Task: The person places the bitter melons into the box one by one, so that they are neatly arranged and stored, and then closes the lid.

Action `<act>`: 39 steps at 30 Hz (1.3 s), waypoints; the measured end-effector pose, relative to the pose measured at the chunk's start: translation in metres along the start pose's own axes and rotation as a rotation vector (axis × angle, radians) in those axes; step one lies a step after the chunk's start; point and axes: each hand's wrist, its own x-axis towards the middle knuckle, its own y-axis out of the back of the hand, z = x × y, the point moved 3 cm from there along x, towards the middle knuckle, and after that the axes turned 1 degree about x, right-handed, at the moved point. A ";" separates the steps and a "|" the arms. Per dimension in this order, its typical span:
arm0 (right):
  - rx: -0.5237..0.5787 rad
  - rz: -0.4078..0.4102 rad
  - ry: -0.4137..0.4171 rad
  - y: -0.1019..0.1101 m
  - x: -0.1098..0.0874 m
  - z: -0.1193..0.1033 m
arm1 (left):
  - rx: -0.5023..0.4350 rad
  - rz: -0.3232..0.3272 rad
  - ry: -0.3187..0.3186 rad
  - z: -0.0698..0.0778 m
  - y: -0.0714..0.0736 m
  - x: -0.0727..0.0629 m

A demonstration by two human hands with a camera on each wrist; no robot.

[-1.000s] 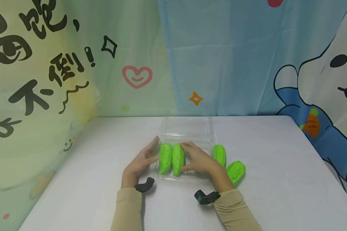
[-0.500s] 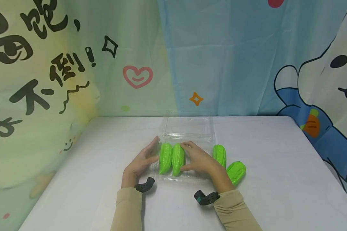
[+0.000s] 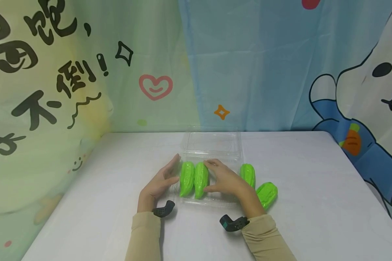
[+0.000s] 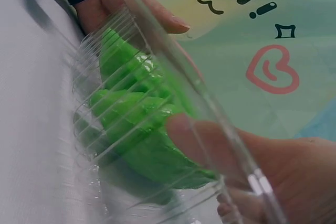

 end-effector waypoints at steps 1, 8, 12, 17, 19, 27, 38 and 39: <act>0.003 0.001 0.000 0.001 0.000 0.000 | 0.002 0.000 0.001 0.001 0.000 0.000; -0.005 0.019 0.016 0.007 -0.003 -0.002 | 0.019 0.003 0.006 0.004 -0.001 -0.002; -0.011 0.036 0.017 0.014 -0.006 -0.003 | 0.013 0.000 0.002 0.004 -0.001 -0.002; 0.001 0.057 0.016 0.026 -0.013 -0.006 | 0.014 -0.003 0.002 0.002 0.000 0.000; 0.016 0.064 0.012 0.031 -0.016 -0.005 | 0.014 -0.005 0.005 0.002 0.000 0.000; 0.076 0.094 -0.009 0.053 -0.030 0.006 | 0.017 0.002 0.019 0.001 0.001 -0.001; 0.095 0.145 -0.071 0.079 -0.052 0.028 | 0.015 0.011 0.032 0.001 0.000 0.000; 0.090 0.149 -0.071 0.080 -0.054 0.031 | 0.016 0.012 0.034 0.002 0.000 0.000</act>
